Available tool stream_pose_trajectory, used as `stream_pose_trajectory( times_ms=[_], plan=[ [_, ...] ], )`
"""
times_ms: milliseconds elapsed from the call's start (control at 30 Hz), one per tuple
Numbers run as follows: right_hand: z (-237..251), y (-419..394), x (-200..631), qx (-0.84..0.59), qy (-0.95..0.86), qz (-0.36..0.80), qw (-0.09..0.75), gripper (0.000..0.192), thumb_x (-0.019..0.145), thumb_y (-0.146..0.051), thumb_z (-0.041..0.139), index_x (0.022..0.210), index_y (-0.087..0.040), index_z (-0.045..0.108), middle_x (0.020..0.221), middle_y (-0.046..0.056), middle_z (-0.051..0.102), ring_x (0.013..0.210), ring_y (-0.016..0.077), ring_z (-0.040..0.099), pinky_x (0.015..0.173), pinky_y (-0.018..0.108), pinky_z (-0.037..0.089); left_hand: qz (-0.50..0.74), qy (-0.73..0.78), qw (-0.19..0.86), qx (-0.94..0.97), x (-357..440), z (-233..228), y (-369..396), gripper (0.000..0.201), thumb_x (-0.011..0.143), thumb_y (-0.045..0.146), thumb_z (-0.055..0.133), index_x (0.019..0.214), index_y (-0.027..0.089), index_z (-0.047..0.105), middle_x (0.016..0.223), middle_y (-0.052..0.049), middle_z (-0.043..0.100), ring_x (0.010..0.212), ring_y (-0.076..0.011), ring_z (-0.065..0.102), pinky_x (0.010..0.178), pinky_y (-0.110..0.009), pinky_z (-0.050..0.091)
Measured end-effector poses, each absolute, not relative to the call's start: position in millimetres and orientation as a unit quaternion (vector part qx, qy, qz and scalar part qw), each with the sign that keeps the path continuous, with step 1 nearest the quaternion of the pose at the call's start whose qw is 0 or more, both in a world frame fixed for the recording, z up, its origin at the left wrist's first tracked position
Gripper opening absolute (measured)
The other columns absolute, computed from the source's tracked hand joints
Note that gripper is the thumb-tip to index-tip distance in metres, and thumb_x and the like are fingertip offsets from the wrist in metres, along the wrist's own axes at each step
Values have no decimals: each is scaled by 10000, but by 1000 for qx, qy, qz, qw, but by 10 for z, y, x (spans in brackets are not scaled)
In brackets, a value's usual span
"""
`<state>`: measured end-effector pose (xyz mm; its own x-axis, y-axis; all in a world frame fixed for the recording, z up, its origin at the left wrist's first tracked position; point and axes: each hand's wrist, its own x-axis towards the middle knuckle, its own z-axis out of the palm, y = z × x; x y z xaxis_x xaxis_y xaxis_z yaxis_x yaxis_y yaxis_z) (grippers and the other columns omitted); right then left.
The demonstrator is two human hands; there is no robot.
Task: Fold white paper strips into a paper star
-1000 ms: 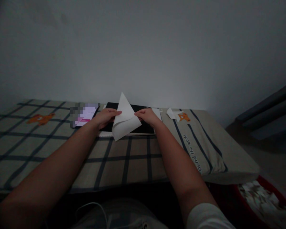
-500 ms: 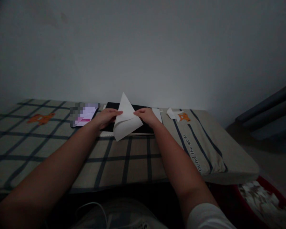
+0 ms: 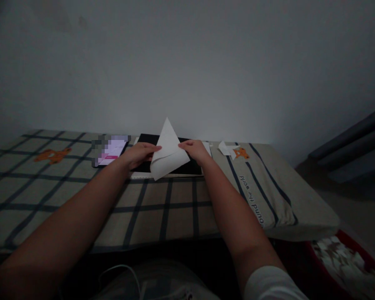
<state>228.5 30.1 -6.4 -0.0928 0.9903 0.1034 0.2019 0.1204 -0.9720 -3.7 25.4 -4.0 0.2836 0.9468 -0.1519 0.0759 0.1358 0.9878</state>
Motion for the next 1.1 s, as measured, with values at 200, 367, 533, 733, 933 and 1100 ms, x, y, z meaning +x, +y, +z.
stream_pose_trajectory(
  times_ms=[200,367,533,733,933,1100],
  plan=[
    [-85,327,2309,-502,-582,438,465,275,643,-335,686,797,-108,698,764,70,677,621,122,532,593,263,395,326,467,607,554,-38,8,202,229,687,354,730,781,147,708,830,-63,681,766,-138,607,719,-251,481],
    [-75,314,2295,-499,-568,455,471,282,631,-338,691,788,-103,699,768,80,676,622,128,534,599,276,398,339,480,593,550,-44,4,203,192,686,337,730,747,157,702,793,-41,673,730,-118,593,691,-227,464],
    [-93,327,2307,-512,-566,436,477,317,634,-368,687,813,-106,708,796,87,685,645,135,541,599,270,397,322,471,603,557,-42,15,191,225,681,353,731,768,148,699,795,-48,671,734,-127,599,688,-239,471],
    [-108,341,2316,-514,-561,421,494,343,638,-379,689,838,-101,704,836,98,697,671,135,557,612,259,411,335,473,586,566,-41,22,181,228,682,360,730,761,149,694,761,-37,662,700,-116,588,663,-229,474],
    [-141,374,2351,-518,-549,400,520,369,637,-394,692,859,-100,703,894,111,700,709,145,585,656,272,431,329,471,591,566,-50,23,178,195,680,321,731,751,144,690,745,-45,670,676,-115,595,702,-258,492],
    [-139,389,2361,-522,-534,397,534,363,630,-386,694,851,-98,700,868,104,700,689,146,585,639,270,431,329,473,592,563,-56,10,193,200,671,310,737,779,147,695,788,-51,681,707,-121,608,712,-258,498]
  ],
)
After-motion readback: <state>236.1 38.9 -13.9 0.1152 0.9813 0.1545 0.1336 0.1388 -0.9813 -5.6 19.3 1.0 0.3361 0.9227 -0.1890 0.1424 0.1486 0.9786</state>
